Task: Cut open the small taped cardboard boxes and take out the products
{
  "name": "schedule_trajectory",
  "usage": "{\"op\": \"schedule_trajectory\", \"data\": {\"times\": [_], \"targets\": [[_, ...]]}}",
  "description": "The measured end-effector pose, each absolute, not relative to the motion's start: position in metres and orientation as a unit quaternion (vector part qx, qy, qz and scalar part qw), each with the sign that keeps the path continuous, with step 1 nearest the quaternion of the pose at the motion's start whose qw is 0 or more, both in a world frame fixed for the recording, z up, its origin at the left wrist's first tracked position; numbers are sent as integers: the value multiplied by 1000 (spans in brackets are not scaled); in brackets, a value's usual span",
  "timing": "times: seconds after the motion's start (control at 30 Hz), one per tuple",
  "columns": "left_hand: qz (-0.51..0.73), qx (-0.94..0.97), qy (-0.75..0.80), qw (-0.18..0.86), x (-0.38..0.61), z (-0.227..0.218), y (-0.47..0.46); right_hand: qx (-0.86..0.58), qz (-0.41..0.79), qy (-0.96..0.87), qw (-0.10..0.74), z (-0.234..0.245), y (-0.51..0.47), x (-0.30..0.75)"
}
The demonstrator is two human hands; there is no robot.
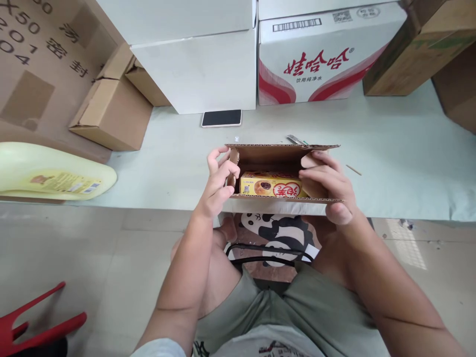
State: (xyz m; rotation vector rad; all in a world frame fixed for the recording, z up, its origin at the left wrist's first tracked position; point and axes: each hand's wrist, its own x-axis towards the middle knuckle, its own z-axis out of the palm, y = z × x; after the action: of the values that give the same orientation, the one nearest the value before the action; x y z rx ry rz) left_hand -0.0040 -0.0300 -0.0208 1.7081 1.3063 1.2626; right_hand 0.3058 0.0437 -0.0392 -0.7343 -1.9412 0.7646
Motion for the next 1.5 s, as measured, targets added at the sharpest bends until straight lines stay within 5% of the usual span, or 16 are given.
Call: {"op": "schedule_trajectory", "data": {"times": [0.27,0.5,0.6,0.7,0.87,1.27,1.5], "targets": [[509,640,496,294,1,-25,-19,-279,271,-629,673,-39,42,292],[477,642,498,336,-2,-16,-13,-364,239,-589,681,-6,29,295],[445,663,494,346,-3,-5,-12,-354,182,-744,536,45,21,293],[419,679,488,355,-4,6,-14,-276,209,-895,282,88,29,283],[396,687,475,382,-9,14,-24,-262,254,-931,-23,107,59,268],[410,656,477,416,-9,20,-31,-376,39,-861,-340,95,64,210],[421,636,486,426,-7,18,-30,-383,-26,-856,-347,82,65,209]]}}
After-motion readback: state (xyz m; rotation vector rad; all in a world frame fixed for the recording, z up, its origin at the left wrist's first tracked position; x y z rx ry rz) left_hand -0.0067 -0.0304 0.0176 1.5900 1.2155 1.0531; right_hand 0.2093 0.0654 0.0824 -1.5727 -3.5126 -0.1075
